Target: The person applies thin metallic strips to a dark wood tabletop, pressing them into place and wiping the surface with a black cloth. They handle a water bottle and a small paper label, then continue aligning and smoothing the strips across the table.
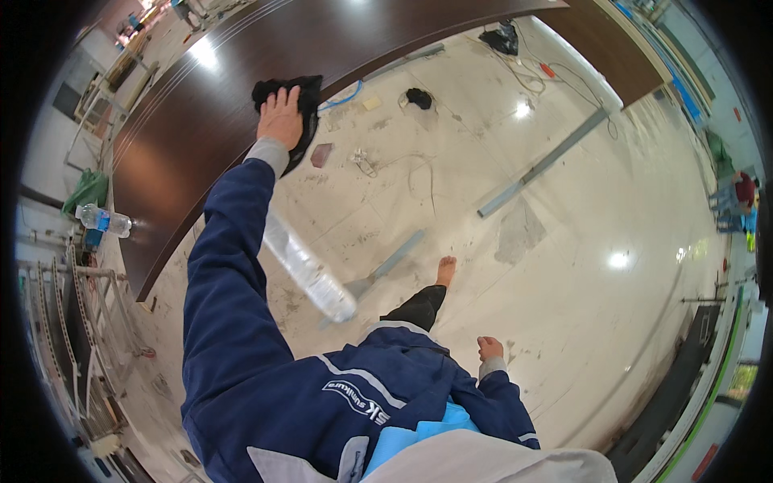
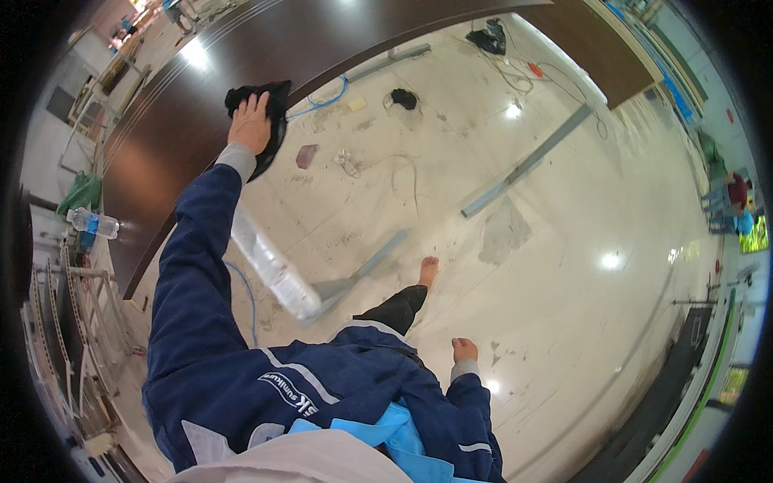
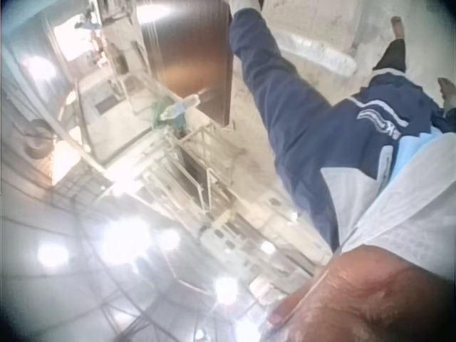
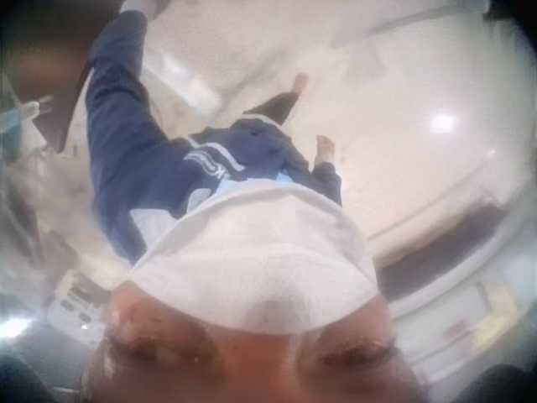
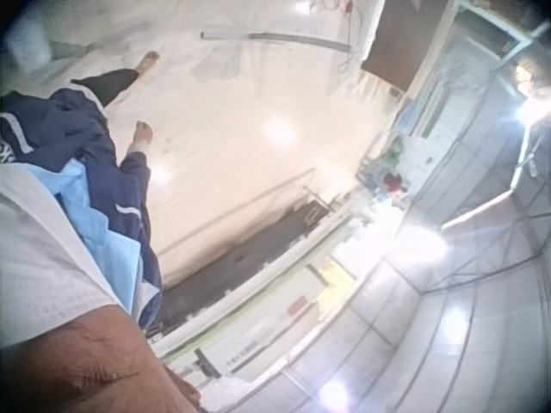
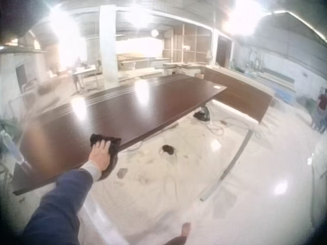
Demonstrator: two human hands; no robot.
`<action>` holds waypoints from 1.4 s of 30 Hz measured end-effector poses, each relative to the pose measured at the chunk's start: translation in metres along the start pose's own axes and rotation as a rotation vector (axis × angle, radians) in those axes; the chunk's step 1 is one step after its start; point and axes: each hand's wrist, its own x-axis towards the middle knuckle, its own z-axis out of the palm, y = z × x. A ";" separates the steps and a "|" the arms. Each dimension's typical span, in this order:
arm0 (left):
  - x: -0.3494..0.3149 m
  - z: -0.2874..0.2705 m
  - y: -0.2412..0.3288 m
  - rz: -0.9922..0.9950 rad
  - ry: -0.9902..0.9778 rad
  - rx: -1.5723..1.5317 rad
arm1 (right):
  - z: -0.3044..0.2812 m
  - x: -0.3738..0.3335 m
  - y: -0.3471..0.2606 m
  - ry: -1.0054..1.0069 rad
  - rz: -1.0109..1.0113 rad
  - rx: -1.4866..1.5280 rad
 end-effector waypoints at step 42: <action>0.565 0.037 0.330 -0.066 -0.210 -0.365 | -0.339 0.759 -1.387 0.462 -1.215 -0.412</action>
